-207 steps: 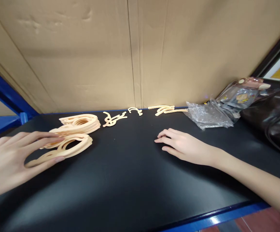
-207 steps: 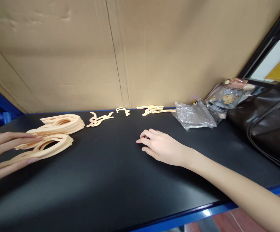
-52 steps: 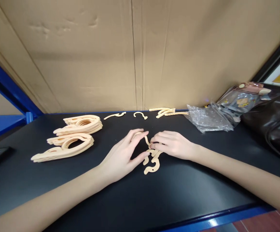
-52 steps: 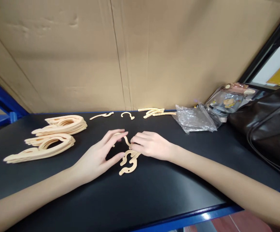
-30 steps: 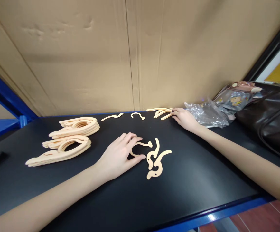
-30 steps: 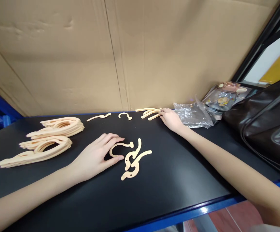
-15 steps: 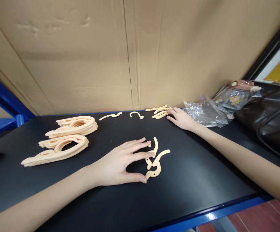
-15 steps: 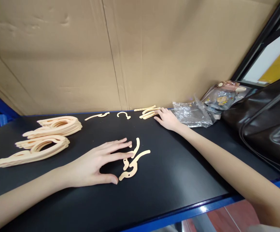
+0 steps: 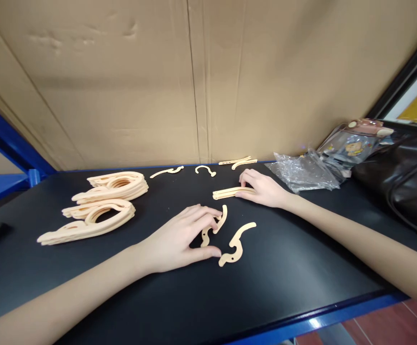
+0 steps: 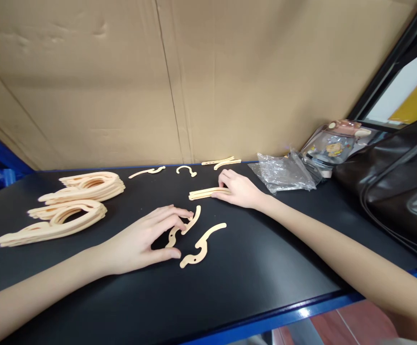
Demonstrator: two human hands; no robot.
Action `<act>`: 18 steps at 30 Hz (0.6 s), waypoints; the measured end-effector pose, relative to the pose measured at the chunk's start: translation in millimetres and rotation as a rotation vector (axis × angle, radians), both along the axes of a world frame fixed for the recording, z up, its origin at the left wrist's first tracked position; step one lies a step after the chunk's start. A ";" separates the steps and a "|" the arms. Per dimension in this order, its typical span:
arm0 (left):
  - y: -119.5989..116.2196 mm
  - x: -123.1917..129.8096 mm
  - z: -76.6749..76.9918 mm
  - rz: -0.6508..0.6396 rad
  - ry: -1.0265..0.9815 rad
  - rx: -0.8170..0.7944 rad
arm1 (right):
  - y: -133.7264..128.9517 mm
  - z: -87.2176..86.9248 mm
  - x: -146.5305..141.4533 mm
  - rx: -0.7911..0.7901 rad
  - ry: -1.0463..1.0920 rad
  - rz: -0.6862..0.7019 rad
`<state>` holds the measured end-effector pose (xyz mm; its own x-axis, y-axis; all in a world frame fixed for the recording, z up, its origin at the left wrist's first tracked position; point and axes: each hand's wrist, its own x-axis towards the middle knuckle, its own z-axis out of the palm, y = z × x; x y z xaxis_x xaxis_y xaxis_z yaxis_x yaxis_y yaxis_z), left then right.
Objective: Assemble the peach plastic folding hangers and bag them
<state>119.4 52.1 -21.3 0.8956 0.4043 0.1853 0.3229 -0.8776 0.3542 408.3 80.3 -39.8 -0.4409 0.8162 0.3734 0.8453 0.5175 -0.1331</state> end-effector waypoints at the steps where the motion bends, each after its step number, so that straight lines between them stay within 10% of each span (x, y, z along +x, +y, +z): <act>1: 0.3 0.4 -0.2 0.011 -0.006 0.008 | -2.6 0.7 -3.8 0.000 -0.007 0.008; 18: 3.2 3.6 -5.2 0.203 -0.026 0.143 | -7.0 1.6 -10.9 0.063 -0.091 0.091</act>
<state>123.0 55.2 -26.6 0.7932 0.5431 0.2754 0.4897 -0.8377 0.2417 397.3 73.2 -38.2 -0.5467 0.7473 0.3777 0.8014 0.5976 -0.0224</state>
